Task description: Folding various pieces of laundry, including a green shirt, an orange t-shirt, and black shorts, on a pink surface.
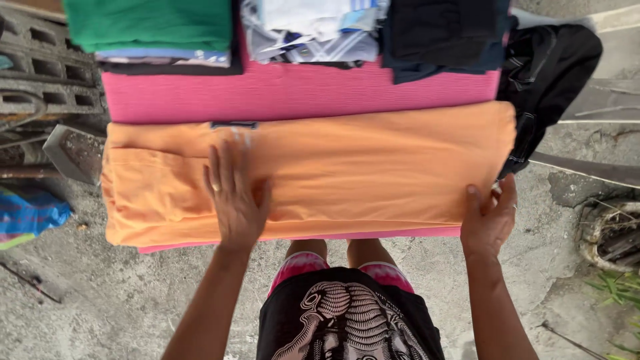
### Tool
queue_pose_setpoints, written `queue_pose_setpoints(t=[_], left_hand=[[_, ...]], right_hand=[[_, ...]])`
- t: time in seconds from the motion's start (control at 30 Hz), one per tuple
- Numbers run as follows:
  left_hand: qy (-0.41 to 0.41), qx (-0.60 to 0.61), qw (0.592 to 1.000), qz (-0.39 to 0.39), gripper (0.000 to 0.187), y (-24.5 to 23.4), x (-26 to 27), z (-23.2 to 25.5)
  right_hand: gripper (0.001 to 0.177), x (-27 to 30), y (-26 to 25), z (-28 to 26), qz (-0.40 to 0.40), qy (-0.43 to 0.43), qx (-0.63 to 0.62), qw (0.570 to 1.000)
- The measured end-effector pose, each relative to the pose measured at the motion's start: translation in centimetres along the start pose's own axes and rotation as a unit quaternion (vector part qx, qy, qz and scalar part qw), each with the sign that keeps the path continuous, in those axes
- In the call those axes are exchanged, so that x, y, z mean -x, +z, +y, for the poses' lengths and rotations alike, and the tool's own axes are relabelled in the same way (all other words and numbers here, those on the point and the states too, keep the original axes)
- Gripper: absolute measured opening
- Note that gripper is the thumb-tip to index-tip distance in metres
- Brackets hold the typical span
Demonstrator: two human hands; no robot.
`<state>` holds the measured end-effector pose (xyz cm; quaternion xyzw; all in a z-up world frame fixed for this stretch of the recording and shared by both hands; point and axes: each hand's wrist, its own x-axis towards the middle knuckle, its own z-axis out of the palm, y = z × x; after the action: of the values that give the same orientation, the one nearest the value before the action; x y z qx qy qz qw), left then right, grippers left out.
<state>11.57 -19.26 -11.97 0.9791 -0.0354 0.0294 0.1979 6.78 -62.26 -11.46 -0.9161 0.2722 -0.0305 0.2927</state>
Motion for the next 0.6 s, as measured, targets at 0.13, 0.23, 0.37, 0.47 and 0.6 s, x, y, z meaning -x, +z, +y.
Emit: queue_pose_setpoints(t=[0.13,0.23,0.37,0.47,0.6], left_hand=[[0.131,0.065,0.989,-0.007,0.066,2.1,3.4,4.6],[0.140,0.104,0.984,-0.040,0.057,0.8,3.4,9.8],[0.140,0.123,0.981,-0.050,0.048,1.4,3.6,12.9],[0.131,0.116,0.984,-0.041,0.038,2.2,3.8,14.1],[0.113,0.082,0.990,-0.032,0.028,2.9,3.8,14.9]], right_hand=[[0.064,-0.6,-2.5,1.3,-0.031,0.135,0.053,0.989],[0.052,-0.4,-2.8,4.4,-0.045,0.127,0.067,0.989],[0.044,-0.2,-3.6,4.6,-0.045,0.113,0.078,0.990],[0.038,-0.4,-3.9,4.0,-0.070,0.167,0.062,0.982],[0.040,-0.7,-4.0,5.2,-0.089,0.226,-0.017,0.970]])
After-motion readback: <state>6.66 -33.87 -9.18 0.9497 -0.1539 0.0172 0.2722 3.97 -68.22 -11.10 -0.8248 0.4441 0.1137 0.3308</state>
